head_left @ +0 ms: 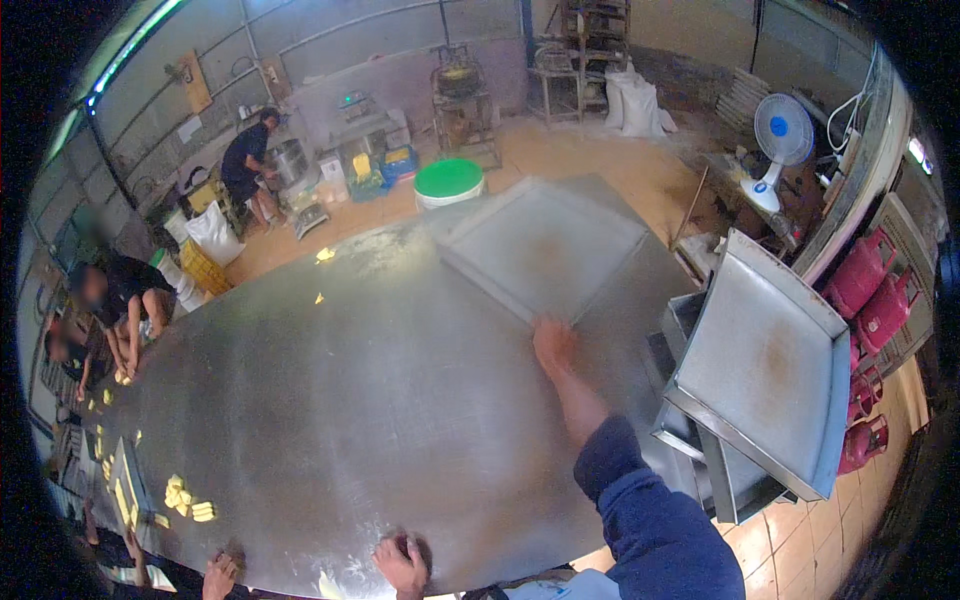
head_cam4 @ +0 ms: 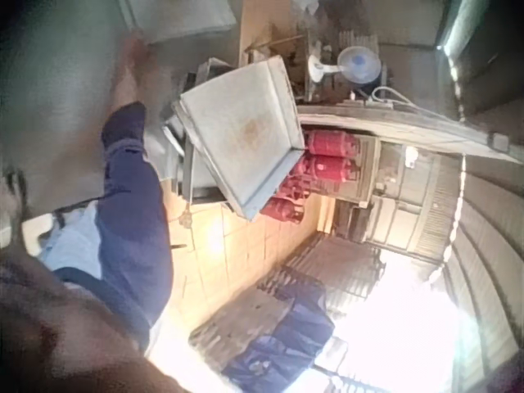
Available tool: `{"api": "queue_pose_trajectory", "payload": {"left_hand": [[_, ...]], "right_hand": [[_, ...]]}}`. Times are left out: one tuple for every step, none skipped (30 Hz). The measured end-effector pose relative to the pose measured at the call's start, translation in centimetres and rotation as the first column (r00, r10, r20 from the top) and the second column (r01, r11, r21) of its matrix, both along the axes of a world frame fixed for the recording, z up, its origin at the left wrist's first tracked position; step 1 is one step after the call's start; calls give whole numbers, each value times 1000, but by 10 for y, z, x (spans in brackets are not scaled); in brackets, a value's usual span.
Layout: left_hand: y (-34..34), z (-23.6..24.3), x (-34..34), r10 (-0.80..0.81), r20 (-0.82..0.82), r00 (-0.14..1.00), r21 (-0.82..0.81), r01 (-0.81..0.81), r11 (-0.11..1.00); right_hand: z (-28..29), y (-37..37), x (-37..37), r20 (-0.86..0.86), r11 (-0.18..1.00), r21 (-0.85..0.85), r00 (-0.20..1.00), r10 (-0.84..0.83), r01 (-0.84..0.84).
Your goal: The person shapes pieces of dough into elongated rolls by hand, places them into a metal baking tray, sets the tray aside, and rolls additional dough pieces on the metal table.
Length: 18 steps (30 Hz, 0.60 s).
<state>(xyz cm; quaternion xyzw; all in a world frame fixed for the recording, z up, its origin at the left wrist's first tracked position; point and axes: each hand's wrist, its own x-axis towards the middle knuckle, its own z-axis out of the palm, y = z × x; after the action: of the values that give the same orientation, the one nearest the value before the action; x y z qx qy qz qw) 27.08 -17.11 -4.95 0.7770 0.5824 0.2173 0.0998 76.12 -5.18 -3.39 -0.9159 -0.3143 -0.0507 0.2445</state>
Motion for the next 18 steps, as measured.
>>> {"api": "queue_pose_trajectory", "payload": {"left_hand": [[1,-1,-1,-4,-12,1000,-5,4,1000],[2,-2,-2,-30,19,999,-31,30,999],[3,-3,-3,-35,43,998,-60,37,997],[4,-5,-4,-57,39,998,-62,59,996],[5,-6,-4,-50,19,999,-32,50,998],[5,-8,-5,-43,-22,999,-25,43,999],[5,-9,-5,-50,-8,999,-9,50,999],[5,-9,-5,-50,-26,998,-28,50,998],[6,-10,-4,-30,-66,997,-69,25,997],[5,-10,-4,-71,-54,996,-58,68,996],[5,-10,-3,-68,-55,996,-11,68,998],[5,-10,-3,-58,-67,996,24,60,998],[5,-9,-2,-83,-60,995,22,84,996],[5,-8,-1,-72,-37,997,17,73,997],[5,-7,0,-61,-20,998,2,61,998],[4,-6,0,-71,-23,997,-13,70,997],[4,-5,1,-71,-24,997,10,72,997],[4,-4,2,-69,-23,997,32,70,997]], "right_hand": [[-2,9,11,19,1000,-20,1000,16,-16],[-3,18,22,-18,997,-81,1000,2,-4],[-2,25,33,17,999,-43,1000,23,-22],[0,32,43,-28,993,-115,999,19,-22],[4,36,51,-87,978,-209,996,1,-19],[9,40,57,-82,981,-192,997,9,-25],[14,43,61,-219,989,-143,976,4,-36],[20,44,62,-375,995,-93,927,-11,-26],[26,43,60,-364,994,-102,931,-15,-24],[30,40,55,-297,995,-67,954,53,-76],[34,34,48,-241,991,-61,965,103,-121],[36,24,36,-231,992,-44,968,101,-114],[35,10,17,-79,972,217,990,113,-94],[31,-12,-2,22,898,433,997,77,-79],[26,-43,-24,-40,833,549,993,113,-73],[18,-78,-54,-151,777,629,976,155,-26],[11,-122,-82,-207,824,566,970,124,16],[4,-169,-109,-346,816,571,928,138,91]]}}
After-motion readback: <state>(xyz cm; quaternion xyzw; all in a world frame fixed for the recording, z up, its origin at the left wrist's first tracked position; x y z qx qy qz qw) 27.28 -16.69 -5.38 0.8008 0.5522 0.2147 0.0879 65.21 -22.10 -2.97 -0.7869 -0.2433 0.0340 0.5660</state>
